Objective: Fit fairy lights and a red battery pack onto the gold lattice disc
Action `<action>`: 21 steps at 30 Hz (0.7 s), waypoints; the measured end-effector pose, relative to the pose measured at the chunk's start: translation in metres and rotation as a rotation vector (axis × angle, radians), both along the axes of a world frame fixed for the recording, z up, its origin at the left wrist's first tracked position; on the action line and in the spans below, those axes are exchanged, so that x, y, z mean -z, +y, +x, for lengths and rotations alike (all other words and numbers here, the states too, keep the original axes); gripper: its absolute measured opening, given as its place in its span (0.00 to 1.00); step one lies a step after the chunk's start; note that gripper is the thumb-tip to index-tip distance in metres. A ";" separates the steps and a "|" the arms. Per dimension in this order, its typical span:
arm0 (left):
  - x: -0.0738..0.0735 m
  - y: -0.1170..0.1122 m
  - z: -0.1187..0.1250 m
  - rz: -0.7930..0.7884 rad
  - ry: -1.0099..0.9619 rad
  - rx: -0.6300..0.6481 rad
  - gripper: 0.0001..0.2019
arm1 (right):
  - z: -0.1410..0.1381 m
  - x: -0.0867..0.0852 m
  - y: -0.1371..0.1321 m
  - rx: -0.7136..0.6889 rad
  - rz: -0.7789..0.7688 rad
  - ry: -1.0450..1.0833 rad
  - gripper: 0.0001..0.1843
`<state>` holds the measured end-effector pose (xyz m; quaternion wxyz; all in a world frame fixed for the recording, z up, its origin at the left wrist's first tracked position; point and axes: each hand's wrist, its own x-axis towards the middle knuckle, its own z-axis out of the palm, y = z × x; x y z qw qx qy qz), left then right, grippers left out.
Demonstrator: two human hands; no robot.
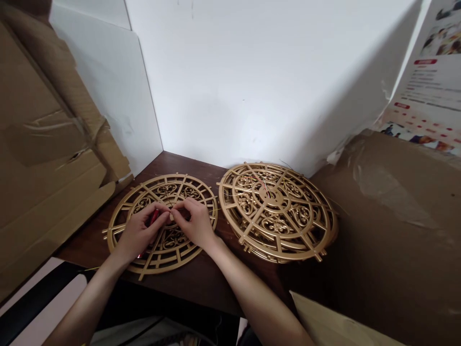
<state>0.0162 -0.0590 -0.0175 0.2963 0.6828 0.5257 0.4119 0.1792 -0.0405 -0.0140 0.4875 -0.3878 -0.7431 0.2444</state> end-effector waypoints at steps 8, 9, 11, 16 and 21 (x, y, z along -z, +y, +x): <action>0.000 -0.001 0.001 -0.003 -0.007 -0.014 0.11 | 0.000 0.002 0.001 0.002 -0.011 -0.007 0.06; 0.000 -0.001 0.001 -0.003 -0.008 -0.011 0.11 | 0.000 0.002 0.001 0.002 -0.009 -0.008 0.06; -0.001 -0.001 0.001 -0.005 -0.008 -0.008 0.12 | 0.000 0.002 0.001 -0.001 0.000 -0.013 0.06; -0.003 -0.002 0.001 -0.008 -0.001 -0.010 0.11 | 0.000 0.003 0.001 -0.008 0.019 -0.016 0.06; -0.002 -0.001 0.001 0.003 -0.001 -0.008 0.11 | 0.000 0.003 0.001 -0.004 0.010 -0.017 0.07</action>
